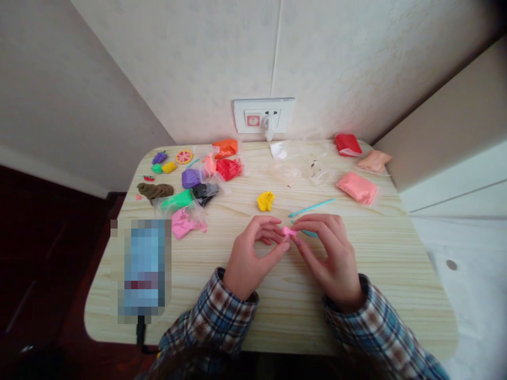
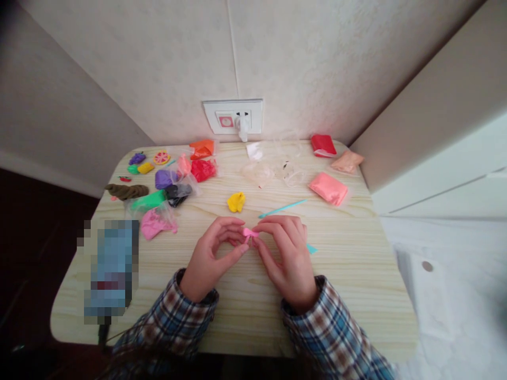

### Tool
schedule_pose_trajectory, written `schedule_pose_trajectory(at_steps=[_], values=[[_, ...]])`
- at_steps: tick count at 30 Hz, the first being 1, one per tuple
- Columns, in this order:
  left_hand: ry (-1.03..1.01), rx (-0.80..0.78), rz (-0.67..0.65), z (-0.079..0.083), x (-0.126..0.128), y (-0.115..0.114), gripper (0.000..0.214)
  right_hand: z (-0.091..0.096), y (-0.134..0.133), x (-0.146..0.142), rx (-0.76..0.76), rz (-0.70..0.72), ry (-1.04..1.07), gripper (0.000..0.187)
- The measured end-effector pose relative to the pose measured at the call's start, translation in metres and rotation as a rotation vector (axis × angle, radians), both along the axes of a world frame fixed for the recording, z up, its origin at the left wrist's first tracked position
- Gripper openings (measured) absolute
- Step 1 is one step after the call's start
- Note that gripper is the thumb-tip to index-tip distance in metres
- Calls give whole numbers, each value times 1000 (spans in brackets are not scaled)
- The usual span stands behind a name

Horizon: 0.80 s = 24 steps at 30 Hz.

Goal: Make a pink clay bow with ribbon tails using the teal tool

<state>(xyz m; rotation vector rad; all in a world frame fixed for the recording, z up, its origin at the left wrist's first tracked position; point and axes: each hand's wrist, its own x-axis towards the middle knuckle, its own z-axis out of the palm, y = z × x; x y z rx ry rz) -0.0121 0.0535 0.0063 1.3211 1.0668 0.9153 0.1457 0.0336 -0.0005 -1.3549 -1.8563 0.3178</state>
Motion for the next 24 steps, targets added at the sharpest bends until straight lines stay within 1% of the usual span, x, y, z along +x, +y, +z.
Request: schedule_pose_trajectory(at_steps=[3,7,13,16,19,24], values=[[46,48,-43,-1,-1,-1,34,0,0,0,-3,-17,17,14],[129,108,-87,-1,-1,-3,34,-1,-1,0,-3,-6,27,15],[223,193,-110,-3,-1,-7,36,-6,-1,1,66,22,0,17],[234,183,-157,-3,-4,-11,38,-4,-4,2,87,21,24,14],[238,150,-188,-2,-16,-16,40,-1,-10,1,91,39,33,12],[289,133,-159,-3,-35,-24,43,-1,-16,-2,24,99,-35,14]])
